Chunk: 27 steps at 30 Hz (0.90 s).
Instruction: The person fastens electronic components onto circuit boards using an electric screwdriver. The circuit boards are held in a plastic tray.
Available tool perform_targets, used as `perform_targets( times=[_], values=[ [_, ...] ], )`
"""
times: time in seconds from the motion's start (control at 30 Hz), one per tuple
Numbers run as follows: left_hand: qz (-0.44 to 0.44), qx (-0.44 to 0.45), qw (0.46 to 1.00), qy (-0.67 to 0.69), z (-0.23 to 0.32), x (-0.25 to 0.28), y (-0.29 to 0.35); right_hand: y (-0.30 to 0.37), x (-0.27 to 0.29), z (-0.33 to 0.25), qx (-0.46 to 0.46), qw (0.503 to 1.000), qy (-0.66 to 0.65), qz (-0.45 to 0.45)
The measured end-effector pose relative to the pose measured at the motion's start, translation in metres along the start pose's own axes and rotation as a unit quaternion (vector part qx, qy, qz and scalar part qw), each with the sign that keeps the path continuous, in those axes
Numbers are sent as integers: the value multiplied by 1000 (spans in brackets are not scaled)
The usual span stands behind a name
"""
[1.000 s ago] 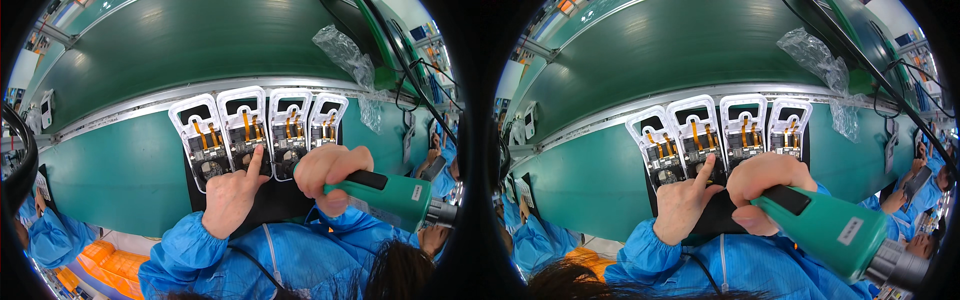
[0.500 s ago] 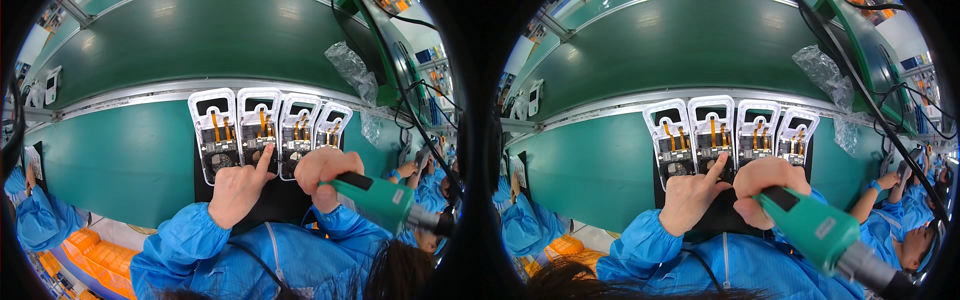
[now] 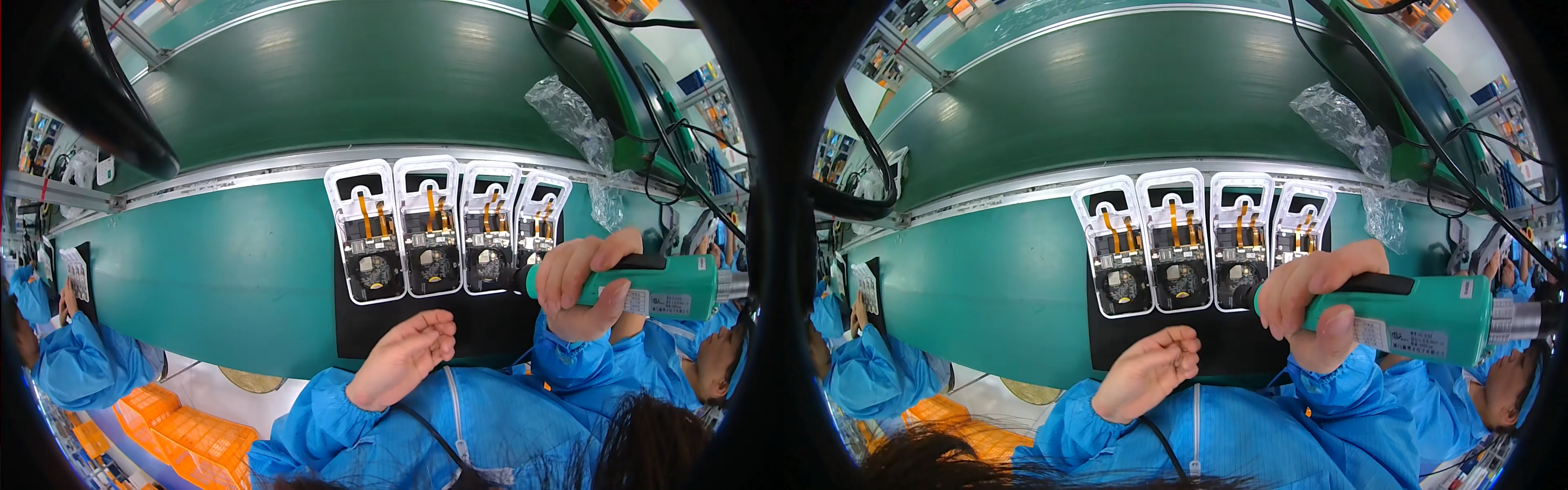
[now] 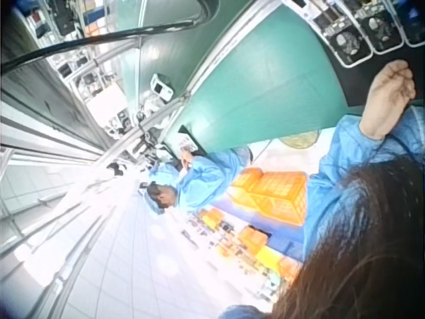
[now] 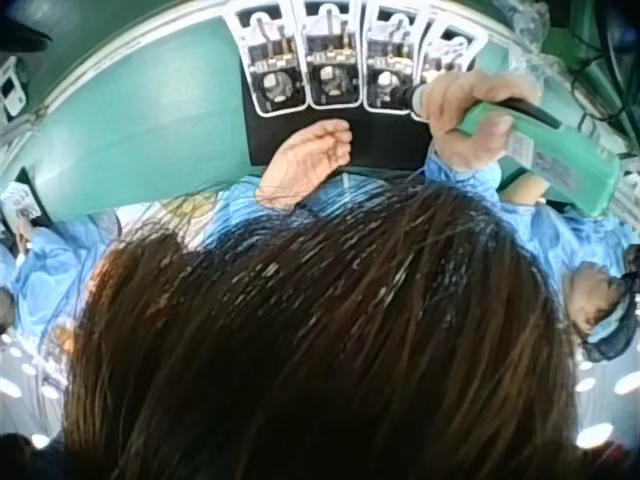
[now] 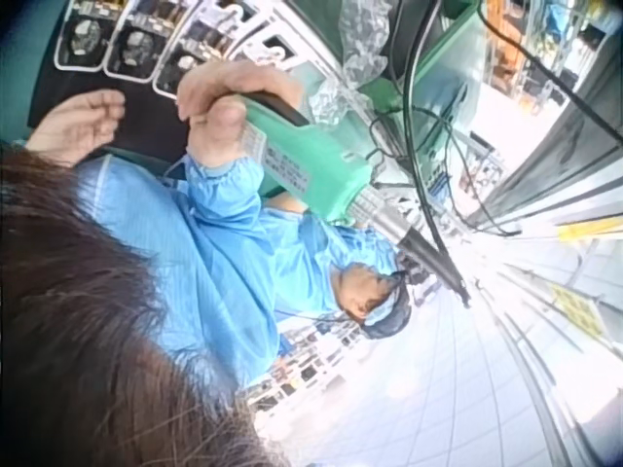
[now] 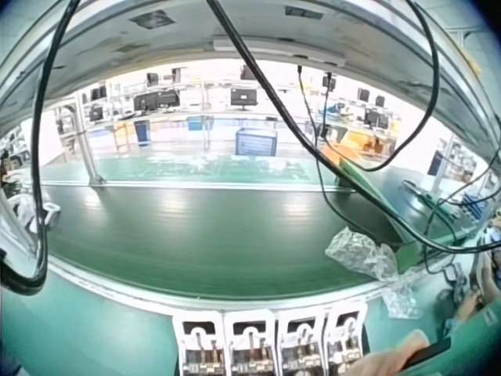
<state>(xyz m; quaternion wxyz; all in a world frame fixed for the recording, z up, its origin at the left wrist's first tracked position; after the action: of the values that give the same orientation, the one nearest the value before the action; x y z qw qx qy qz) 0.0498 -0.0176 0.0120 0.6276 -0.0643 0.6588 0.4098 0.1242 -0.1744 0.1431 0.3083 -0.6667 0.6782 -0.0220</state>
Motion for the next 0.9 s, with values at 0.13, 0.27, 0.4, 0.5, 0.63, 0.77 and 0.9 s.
perform_targets(
  times=[0.13, 0.27, 0.4, 0.5, 0.63, 0.77, 0.9],
  values=[
    [20, 23, 999, -45, -7, 14, -6, 0, -8, 3, 12, 999, -21, -32],
    [35, 49, 991, -124, -4, 17, -7, 0, -18, 3, 59, 993, -45, -93],
    [-4, 50, 987, -155, -1, 22, -12, 1, -24, 2, 74, 987, -66, -129],
    [-110, 39, 993, 25, -2, 14, -15, 1, -29, 1, 65, 983, -66, -159],
    [-47, 40, 996, -62, 2, 8, -15, 2, -27, 1, 33, 979, -80, -187],
    [-50, 40, 984, -166, 2, 4, -13, 2, -27, 0, 28, 974, -82, -209],
    [-20, 62, 985, -157, 2, 13, -16, 3, -27, -1, 32, 976, -77, -201]
  ],
)
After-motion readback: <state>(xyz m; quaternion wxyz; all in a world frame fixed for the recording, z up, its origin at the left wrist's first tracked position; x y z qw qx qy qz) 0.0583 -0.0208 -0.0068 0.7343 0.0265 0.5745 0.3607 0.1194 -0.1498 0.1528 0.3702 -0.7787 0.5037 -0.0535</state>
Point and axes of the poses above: each hand's wrist, its own y-axis away from the middle knuckle, its own x-axis out of the back of the hand, z = x × y, the point moved 6 cm from there along -y, towards the middle knuckle, and after that the axes turned 1 degree about -x, right-handed, at the moved point
